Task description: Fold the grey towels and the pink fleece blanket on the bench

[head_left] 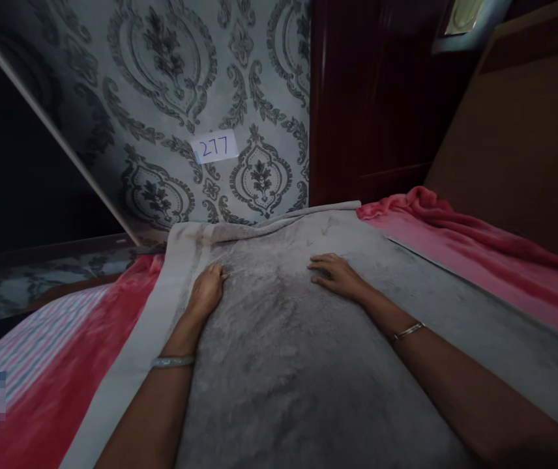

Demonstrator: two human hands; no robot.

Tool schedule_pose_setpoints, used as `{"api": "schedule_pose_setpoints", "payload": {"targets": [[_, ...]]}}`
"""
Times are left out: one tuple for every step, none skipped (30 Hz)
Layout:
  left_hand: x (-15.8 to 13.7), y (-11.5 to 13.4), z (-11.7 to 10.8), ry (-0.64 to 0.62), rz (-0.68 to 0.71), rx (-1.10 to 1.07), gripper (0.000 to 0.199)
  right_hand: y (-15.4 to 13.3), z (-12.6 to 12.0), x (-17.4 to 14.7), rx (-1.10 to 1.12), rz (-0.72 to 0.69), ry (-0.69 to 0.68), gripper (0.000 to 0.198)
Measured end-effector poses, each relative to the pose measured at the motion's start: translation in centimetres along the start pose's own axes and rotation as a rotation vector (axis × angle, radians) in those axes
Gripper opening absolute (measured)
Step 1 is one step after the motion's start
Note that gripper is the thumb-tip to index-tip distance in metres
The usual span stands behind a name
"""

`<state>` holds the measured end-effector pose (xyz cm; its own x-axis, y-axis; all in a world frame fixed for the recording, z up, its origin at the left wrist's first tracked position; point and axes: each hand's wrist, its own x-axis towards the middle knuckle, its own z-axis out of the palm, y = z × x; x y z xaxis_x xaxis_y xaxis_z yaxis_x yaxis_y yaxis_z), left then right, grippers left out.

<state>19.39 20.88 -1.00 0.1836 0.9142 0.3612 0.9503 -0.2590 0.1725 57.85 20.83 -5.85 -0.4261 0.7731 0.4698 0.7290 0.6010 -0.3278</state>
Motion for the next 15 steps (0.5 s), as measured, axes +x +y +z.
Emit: {"api": "schedule_pose_setpoints", "payload": {"targets": [[0.0, -0.1, 0.1, 0.012, 0.002, -0.006, 0.010, 0.0, 0.0, 0.0, 0.003, -0.003, 0.005, 0.032], [0.0, -0.1, 0.1, 0.015, 0.010, -0.014, 0.010, 0.1, 0.0, 0.0, 0.006, -0.008, 0.010, 0.032], [0.1, -0.3, 0.2, 0.005, 0.022, -0.022, 0.010, 0.1, 0.1, 0.0, 0.008, -0.013, 0.013, 0.031], [0.1, -0.4, 0.3, -0.015, 0.035, -0.028, 0.010, 0.1, 0.1, 0.0, 0.008, -0.016, 0.014, 0.031], [0.1, -0.6, 0.4, -0.039, 0.048, -0.030, 0.010, 0.2, 0.1, 0.0, 0.008, -0.018, 0.013, 0.032], [0.1, -0.9, 0.5, -0.062, 0.063, -0.030, 0.009, 0.2, 0.2, 0.0, 0.007, -0.018, 0.011, 0.032], [0.1, -1.1, 0.6, -0.079, 0.080, -0.031, 0.009, 0.2, 0.2, 0.0, 0.007, -0.015, 0.011, 0.032], [0.1, -1.3, 0.7, -0.086, 0.100, -0.033, 0.008, 0.2, 0.2, -0.1, 0.006, -0.012, 0.011, 0.032], [0.1, -1.5, 0.8, -0.086, 0.122, -0.037, 0.008, 0.2, 0.2, -0.1, 0.006, -0.009, 0.012, 0.031], [0.0, -1.7, 0.8, -0.084, 0.147, -0.042, 0.010, 0.2, 0.2, -0.1, 0.007, -0.008, 0.015, 0.031], [-0.1, -1.9, 0.9, -0.085, 0.172, -0.047, 0.014, 0.1, 0.2, -0.1, 0.009, -0.009, 0.019, 0.031], [-0.1, -1.9, 0.9, -0.087, 0.189, -0.047, 0.017, 0.1, 0.2, -0.1, 0.010, -0.010, 0.022, 0.030], [-0.2, -2.0, 0.9, -0.091, 0.194, -0.041, 0.019, 0.0, 0.1, 0.0, 0.008, -0.011, 0.022, 0.030], [-0.3, -2.0, 0.8, -0.094, 0.186, -0.034, 0.020, -0.1, 0.1, 0.0, 0.003, -0.010, 0.020, 0.028], [-0.3, -1.9, 0.8, -0.095, 0.172, -0.024, 0.020, -0.2, 0.1, 0.0, -0.005, -0.006, 0.015, 0.026]]}}
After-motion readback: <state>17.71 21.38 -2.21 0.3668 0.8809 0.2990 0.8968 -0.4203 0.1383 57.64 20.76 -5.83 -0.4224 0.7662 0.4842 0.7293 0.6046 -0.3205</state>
